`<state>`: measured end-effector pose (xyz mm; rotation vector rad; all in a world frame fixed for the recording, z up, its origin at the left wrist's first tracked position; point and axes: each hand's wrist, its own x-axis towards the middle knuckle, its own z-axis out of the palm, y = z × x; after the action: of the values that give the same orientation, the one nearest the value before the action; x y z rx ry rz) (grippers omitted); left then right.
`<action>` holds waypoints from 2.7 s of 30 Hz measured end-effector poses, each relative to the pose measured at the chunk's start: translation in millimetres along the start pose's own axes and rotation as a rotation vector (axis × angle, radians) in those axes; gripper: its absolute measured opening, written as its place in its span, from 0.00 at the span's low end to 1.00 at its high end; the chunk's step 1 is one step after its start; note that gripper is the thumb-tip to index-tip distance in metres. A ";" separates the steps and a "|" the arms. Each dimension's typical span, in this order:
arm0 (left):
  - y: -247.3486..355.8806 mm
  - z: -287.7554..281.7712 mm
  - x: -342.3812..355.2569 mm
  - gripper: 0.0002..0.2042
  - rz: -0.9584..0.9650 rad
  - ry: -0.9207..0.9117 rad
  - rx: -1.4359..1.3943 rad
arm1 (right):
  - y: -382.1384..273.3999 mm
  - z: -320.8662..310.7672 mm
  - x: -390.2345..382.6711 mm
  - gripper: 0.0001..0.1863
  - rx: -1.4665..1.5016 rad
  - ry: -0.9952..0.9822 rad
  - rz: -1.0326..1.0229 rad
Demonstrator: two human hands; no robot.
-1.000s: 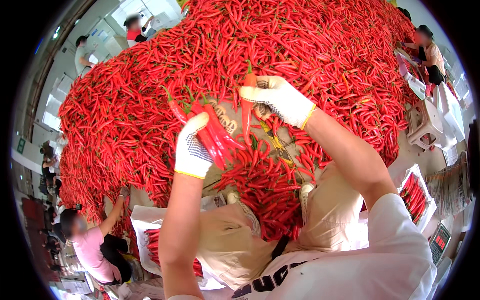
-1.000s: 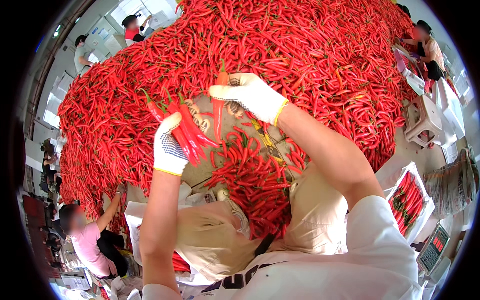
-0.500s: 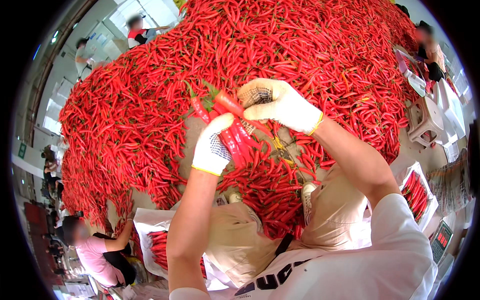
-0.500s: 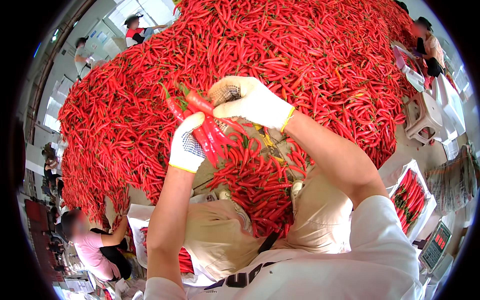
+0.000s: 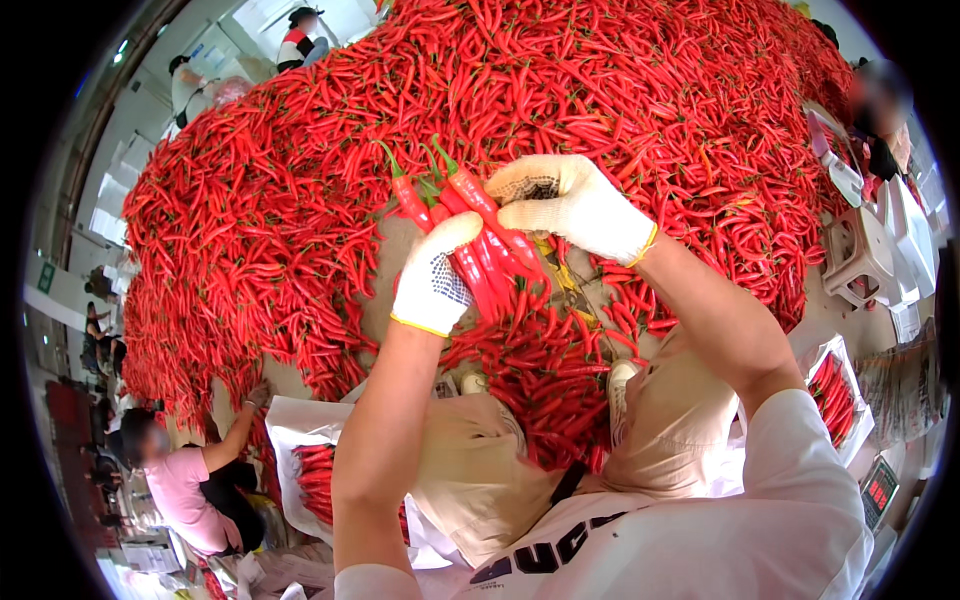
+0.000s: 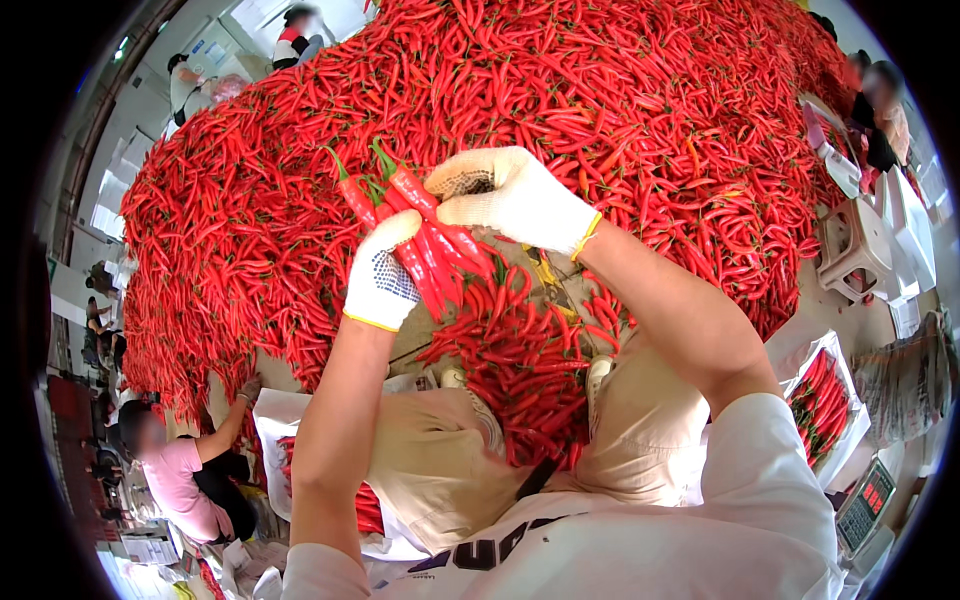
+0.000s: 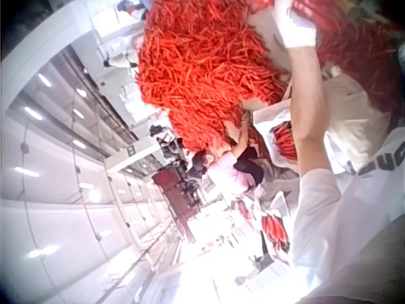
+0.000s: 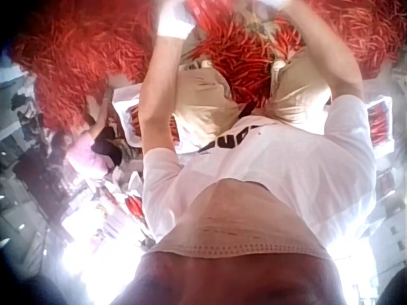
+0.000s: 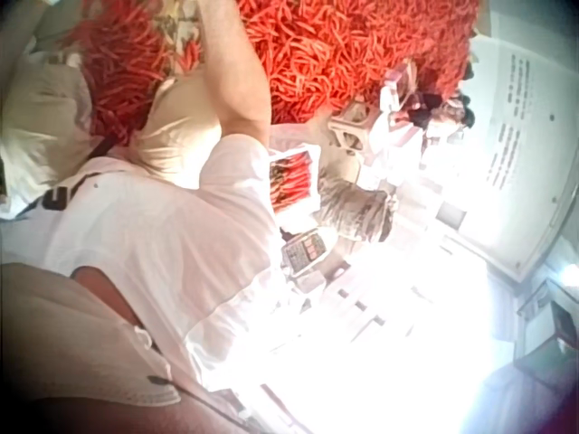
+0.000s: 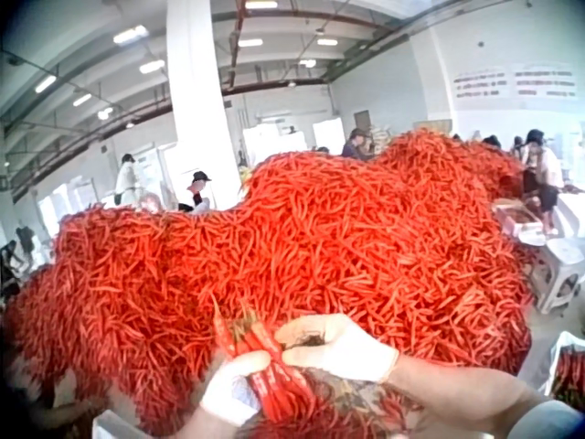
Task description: The person picks up groups of red chilies from a pile on the floor, aligns them, and places them neatly into a white box lined with paper.
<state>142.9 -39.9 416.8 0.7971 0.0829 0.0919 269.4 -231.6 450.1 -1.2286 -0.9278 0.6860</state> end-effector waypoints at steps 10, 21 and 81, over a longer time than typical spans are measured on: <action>1.2 2.0 -3.9 0.27 0.028 0.059 0.057 | 3.6 5.7 -5.8 0.17 0.017 0.003 -0.064; 39.0 -37.0 -19.1 0.15 0.155 0.143 0.290 | 29.4 7.6 7.6 0.20 -0.297 -0.002 0.289; 117.4 -292.5 -463.3 0.42 -0.228 0.479 2.635 | 81.1 15.5 -17.0 0.25 -0.986 -0.521 0.747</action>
<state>-354.9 196.8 315.8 3.3670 0.8589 -0.1312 251.1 -220.7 368.6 -2.4061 -1.3044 1.2406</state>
